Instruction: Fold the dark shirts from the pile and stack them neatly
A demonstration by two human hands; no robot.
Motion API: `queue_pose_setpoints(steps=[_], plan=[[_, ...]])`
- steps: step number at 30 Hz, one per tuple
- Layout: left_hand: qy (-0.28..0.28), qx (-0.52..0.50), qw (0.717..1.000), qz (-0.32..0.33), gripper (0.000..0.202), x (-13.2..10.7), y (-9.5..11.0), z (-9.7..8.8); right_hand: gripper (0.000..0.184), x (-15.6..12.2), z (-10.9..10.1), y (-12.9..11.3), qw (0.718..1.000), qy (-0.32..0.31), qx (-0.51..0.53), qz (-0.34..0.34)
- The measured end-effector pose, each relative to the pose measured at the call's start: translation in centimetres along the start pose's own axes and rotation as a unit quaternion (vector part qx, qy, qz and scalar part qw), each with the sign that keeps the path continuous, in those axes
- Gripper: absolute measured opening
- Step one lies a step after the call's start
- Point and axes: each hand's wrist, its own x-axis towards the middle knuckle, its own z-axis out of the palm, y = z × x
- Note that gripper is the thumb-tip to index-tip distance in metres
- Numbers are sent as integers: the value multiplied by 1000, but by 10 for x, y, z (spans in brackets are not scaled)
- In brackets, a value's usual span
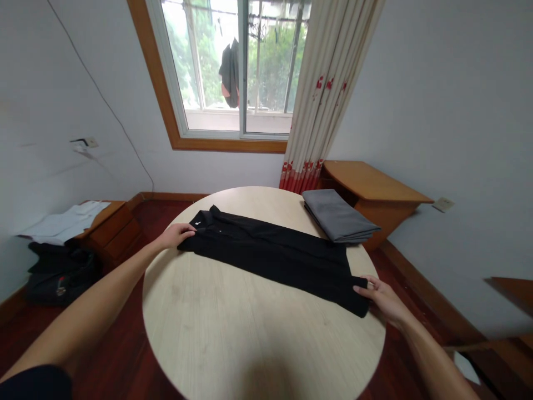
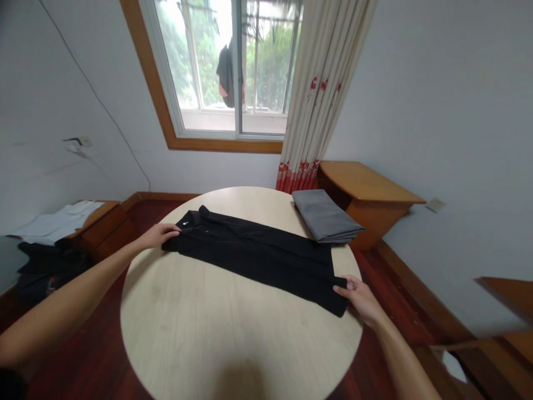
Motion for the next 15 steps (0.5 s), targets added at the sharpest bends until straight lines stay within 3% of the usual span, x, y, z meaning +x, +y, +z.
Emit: queue_pose_setpoints(steps=[5,8,12,15], plan=[[65,-18,995,-74,49,10,-13,28,46,6,3,12,999,21,-30,-32],[54,-44,992,-106,58,-6,-23,27,58,0,-1,15,997,37,-59,-45],[17,-88,989,-121,69,-37,-34,20,81,-9,-5,17,993,-30,-108,-34],[51,-107,986,-117,62,-48,-37,20,88,-11,-7,15,991,-65,-112,-43]])
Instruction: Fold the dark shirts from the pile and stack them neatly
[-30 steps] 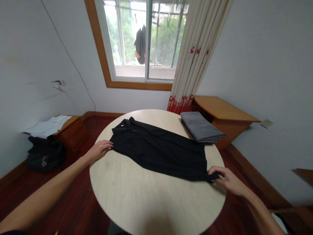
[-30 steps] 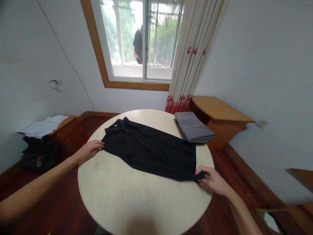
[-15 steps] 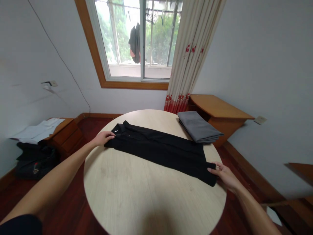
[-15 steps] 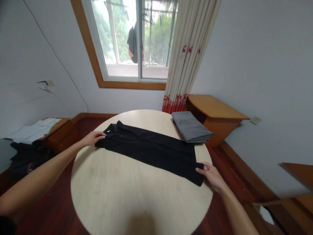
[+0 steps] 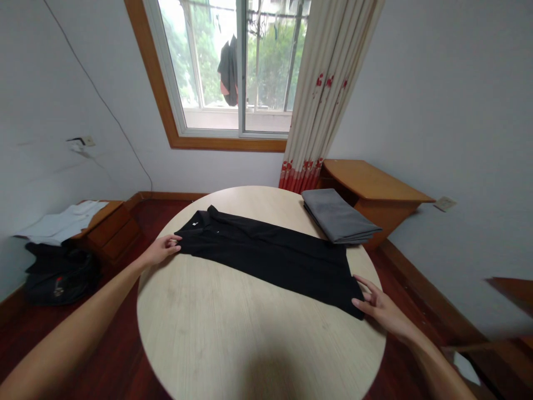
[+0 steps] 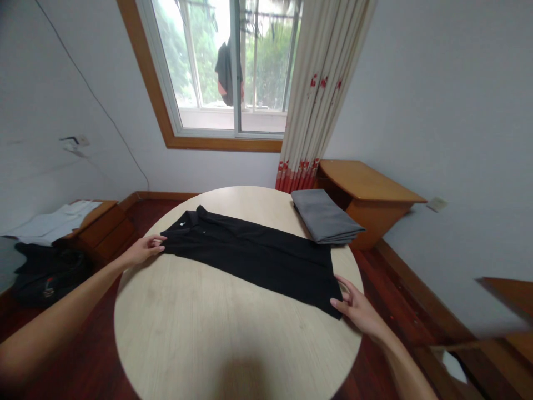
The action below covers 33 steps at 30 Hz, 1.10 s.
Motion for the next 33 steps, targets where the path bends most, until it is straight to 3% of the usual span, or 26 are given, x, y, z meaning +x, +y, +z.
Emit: queue_pose_setpoints(steps=[4,8,10,12,15,16,18,20,23,25,28,33], plan=[[49,4,999,20,59,10,-2,2,98,7,-9,-4,1000,4,-26,-16],[29,68,997,27,50,24,-2,-4,99,11,-21,0,995,-35,-85,-28],[23,132,991,25,42,23,5,-6,94,10,-25,-1,988,-43,-141,-37],[36,209,975,60,36,16,22,2,87,7,-19,-10,973,-2,-225,-44],[46,272,944,178,39,-3,64,42,64,8,21,-41,924,127,-346,-102],[29,273,939,209,43,-8,80,62,56,11,43,-55,911,135,-359,-150],[-10,271,930,247,49,-16,105,103,50,19,92,-78,901,59,-352,-247],[-36,280,929,240,54,-18,115,134,52,29,135,-90,889,-21,-357,-286],[-41,299,935,185,59,-14,101,146,59,38,162,-85,877,-79,-387,-272],[-31,307,940,146,60,-11,81,136,63,37,154,-71,877,-79,-403,-250],[-9,316,942,108,60,-9,54,117,65,31,125,-49,877,-60,-419,-226],[-6,326,940,97,57,0,39,107,63,21,90,-21,877,0,-444,-181]])
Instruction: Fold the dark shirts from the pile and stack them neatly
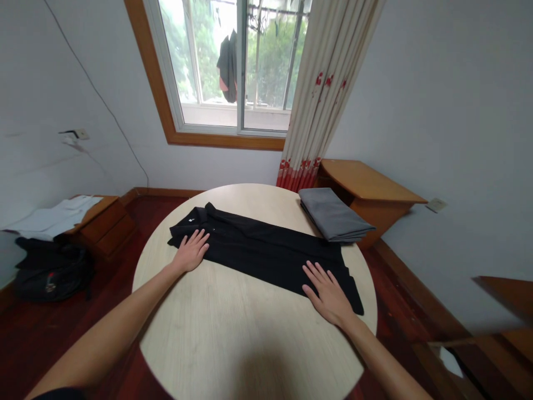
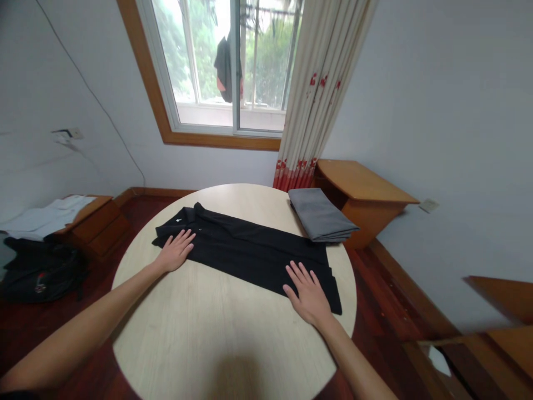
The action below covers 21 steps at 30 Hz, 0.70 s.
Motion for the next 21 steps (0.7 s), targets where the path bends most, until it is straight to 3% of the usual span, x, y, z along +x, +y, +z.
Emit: queue_pose_setpoints(steps=[3,6,10,14,18,21], plan=[[-14,-7,1000,14,56,13,-8,0,64,-10,0,5,1000,0,-11,30],[-41,-14,998,37,56,34,-22,-3,65,-18,-8,-7,999,-19,-13,29],[-89,18,993,71,57,76,-41,-12,68,-28,-23,-43,997,-68,11,21],[-80,87,991,63,57,127,-51,-23,68,-36,-24,-87,992,-124,39,-4],[-30,117,992,-22,57,163,-37,-32,76,-35,-20,-127,971,-203,90,-92],[25,103,993,-60,57,159,-7,-31,59,-14,-32,-136,948,-222,144,-177]])
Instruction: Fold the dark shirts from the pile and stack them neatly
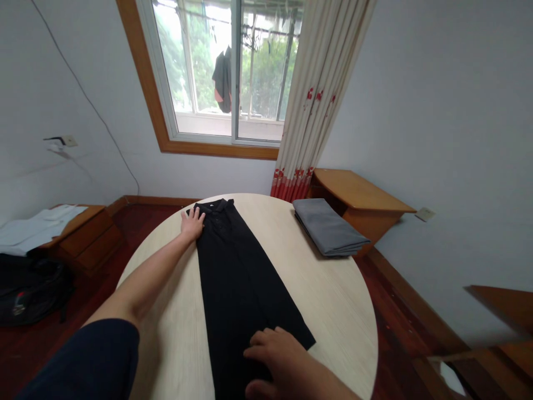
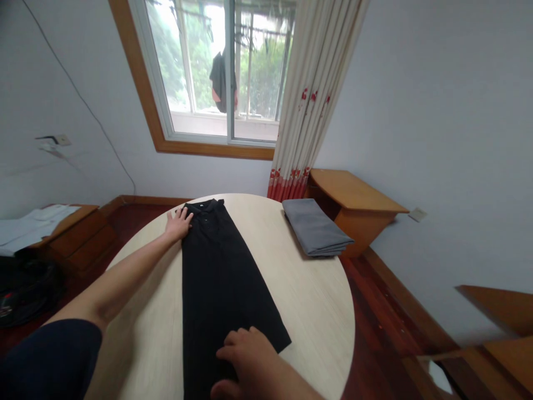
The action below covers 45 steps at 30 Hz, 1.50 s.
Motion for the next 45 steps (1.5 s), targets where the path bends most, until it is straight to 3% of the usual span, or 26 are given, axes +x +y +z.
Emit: queue_pose_setpoints(steps=[3,6,9,13,17,21,24,27,30,33,36,39,42,45], plan=[[-29,-57,998,-27,62,-32,37,3,43,23,-36,23,995,89,9,-44],[-88,-87,990,-74,73,-67,65,10,46,50,-60,66,985,166,-36,-25],[-110,-87,986,-89,76,-84,76,14,57,69,-58,101,985,154,-83,4],[-92,-74,992,-49,75,-74,72,17,60,70,-37,114,985,139,-104,21],[-87,-77,993,12,73,-44,69,19,64,67,-26,101,981,145,-110,69],[-94,-84,990,71,73,-22,79,20,67,68,-20,76,976,145,-104,128],[-90,-89,983,133,74,-22,92,22,68,64,-4,50,968,141,-92,184],[-78,-104,965,229,74,-32,95,23,72,54,28,20,964,130,-65,222],[-68,-96,942,316,71,-38,74,21,87,46,63,-12,980,103,-30,169],[-55,-52,939,336,72,-31,38,13,94,50,72,-40,993,62,-11,96],[-31,2,949,314,73,-22,13,-2,69,68,39,-44,998,57,15,34],[3,26,972,234,63,-39,15,-17,45,99,-22,-7,986,159,33,28],[4,-15,991,133,59,-95,30,-20,41,136,-81,63,959,276,-14,65],[-35,-58,996,63,69,-173,34,-8,50,168,-118,130,940,313,-94,98]])
